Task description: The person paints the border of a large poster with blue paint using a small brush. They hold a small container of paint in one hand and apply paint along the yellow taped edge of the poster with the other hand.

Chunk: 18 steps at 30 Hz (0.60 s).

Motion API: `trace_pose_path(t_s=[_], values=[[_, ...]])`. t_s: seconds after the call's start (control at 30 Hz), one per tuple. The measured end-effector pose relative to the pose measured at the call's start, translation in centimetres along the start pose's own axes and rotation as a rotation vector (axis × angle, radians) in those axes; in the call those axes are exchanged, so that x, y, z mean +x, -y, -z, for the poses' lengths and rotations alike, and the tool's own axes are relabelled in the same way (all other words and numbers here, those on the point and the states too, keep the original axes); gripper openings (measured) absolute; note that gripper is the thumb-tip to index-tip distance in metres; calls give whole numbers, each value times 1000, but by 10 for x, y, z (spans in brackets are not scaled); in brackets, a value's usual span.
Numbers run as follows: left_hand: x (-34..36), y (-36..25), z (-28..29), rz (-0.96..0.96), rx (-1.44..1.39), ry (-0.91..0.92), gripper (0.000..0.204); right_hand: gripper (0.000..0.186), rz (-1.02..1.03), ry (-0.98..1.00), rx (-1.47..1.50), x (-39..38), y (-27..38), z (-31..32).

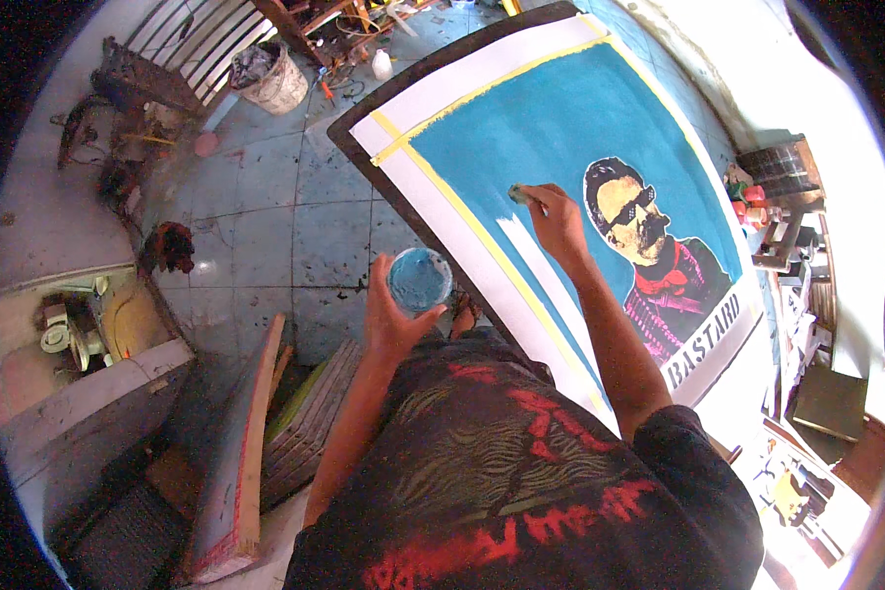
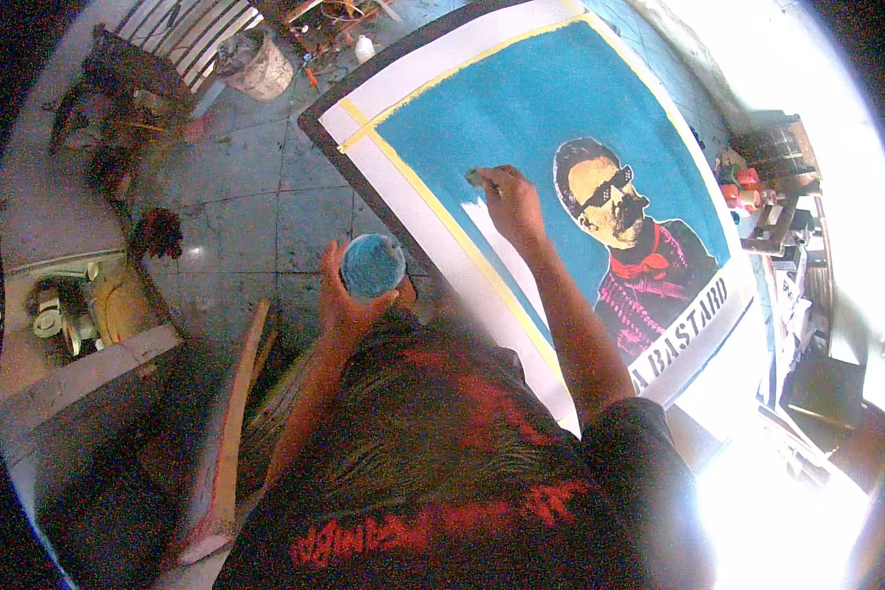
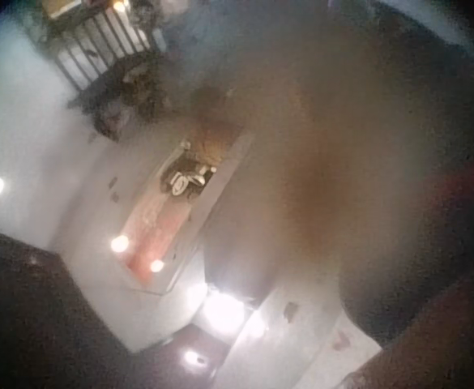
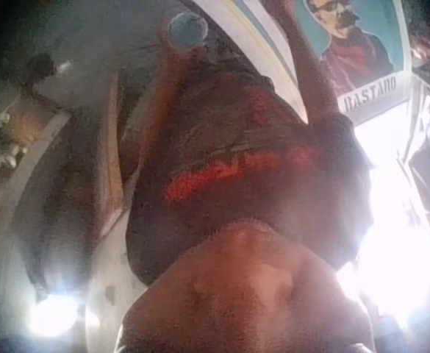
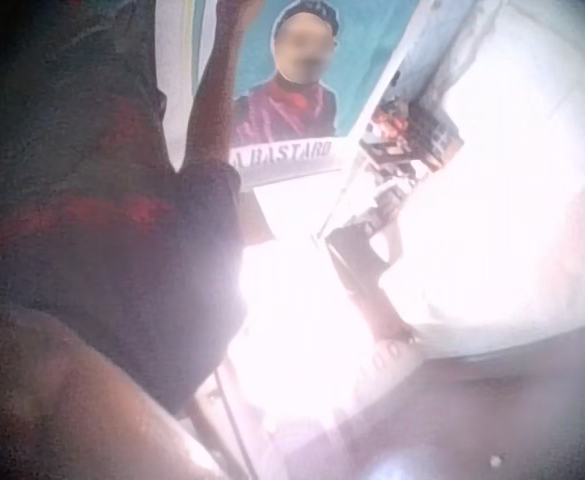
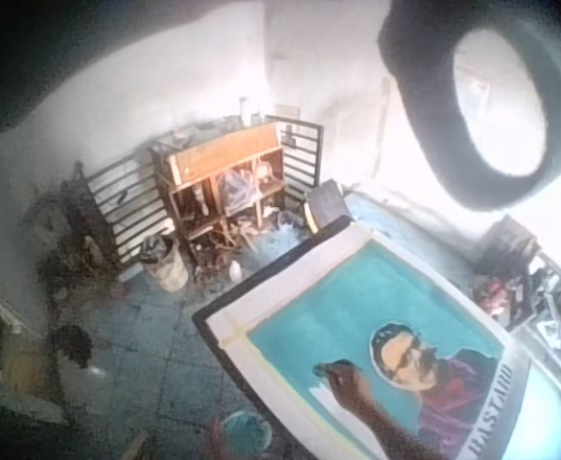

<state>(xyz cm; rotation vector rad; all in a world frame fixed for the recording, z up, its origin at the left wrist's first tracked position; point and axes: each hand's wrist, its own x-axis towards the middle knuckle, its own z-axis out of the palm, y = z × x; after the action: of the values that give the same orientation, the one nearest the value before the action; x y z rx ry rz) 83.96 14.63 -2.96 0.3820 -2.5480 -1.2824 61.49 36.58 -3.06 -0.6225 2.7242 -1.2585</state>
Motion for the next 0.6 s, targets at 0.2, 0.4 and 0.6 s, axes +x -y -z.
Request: trace_pose_path(t_s=[0.2, 0.4, 0.6], values=[[-13, 4, 15, 16, 114, -18, 117, 20, 69, 217, -223, 9, -53, -39], [-21, 9, 24, 122, 113, -41, 121, 23, -15, 271, -269, -9, -65, -51], [-17, 12, 25, 111, 139, -52, 119, 26, 157, 237, -241, 11, -84, -56]])
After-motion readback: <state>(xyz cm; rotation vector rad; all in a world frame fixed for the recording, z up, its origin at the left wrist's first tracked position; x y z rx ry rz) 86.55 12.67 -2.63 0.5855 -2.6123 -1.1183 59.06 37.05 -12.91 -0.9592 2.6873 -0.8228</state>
